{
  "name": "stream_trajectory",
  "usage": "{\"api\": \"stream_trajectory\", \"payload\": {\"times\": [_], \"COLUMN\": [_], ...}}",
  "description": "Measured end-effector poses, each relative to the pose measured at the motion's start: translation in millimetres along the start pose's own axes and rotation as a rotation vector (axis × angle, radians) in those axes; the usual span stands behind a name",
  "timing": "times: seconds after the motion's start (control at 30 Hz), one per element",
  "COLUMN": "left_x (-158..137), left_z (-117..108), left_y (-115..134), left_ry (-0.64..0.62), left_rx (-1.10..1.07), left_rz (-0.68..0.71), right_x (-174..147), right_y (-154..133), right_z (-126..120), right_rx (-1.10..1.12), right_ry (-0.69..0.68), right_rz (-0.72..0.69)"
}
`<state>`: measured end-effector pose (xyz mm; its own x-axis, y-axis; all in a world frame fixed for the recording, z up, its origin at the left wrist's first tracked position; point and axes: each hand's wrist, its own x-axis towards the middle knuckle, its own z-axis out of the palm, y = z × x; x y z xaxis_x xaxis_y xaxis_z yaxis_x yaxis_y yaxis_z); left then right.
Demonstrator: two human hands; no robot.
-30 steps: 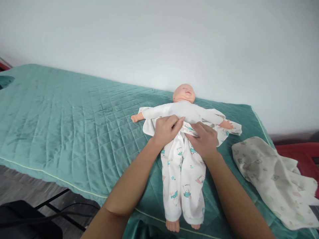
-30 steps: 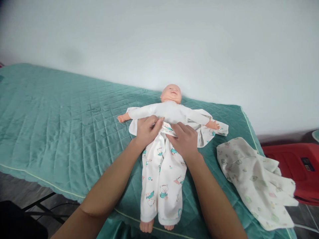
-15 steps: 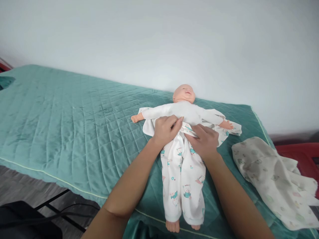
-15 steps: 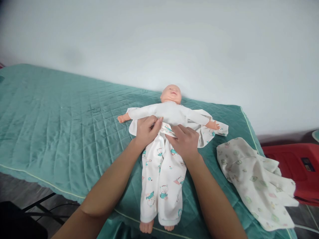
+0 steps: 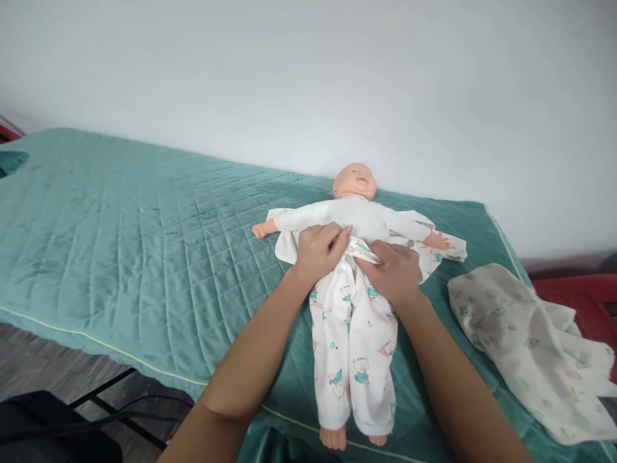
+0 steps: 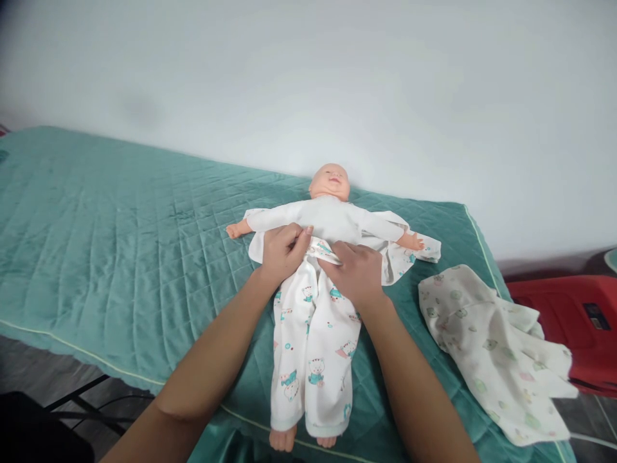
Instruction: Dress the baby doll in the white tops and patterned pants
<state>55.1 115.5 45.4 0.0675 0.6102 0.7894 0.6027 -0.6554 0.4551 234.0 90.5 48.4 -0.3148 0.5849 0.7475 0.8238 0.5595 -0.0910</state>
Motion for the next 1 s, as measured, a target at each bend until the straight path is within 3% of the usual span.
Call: {"api": "stream_trajectory", "payload": {"times": [0.37,1.0], "left_x": [0.3,2.8], "left_z": [0.6,-0.6], "left_y": [-1.4,0.5], "left_ry": [0.003,0.024], "left_rx": [-0.012,-0.047], "left_rz": [-0.013,-0.035], "right_x": [3.5,3.7], "right_y": [-1.1,-1.2], "right_z": [-3.1,-4.2], "right_rx": [0.038,0.08], "right_ry": [-0.131,-0.165], "right_rz": [0.11,0.157]}}
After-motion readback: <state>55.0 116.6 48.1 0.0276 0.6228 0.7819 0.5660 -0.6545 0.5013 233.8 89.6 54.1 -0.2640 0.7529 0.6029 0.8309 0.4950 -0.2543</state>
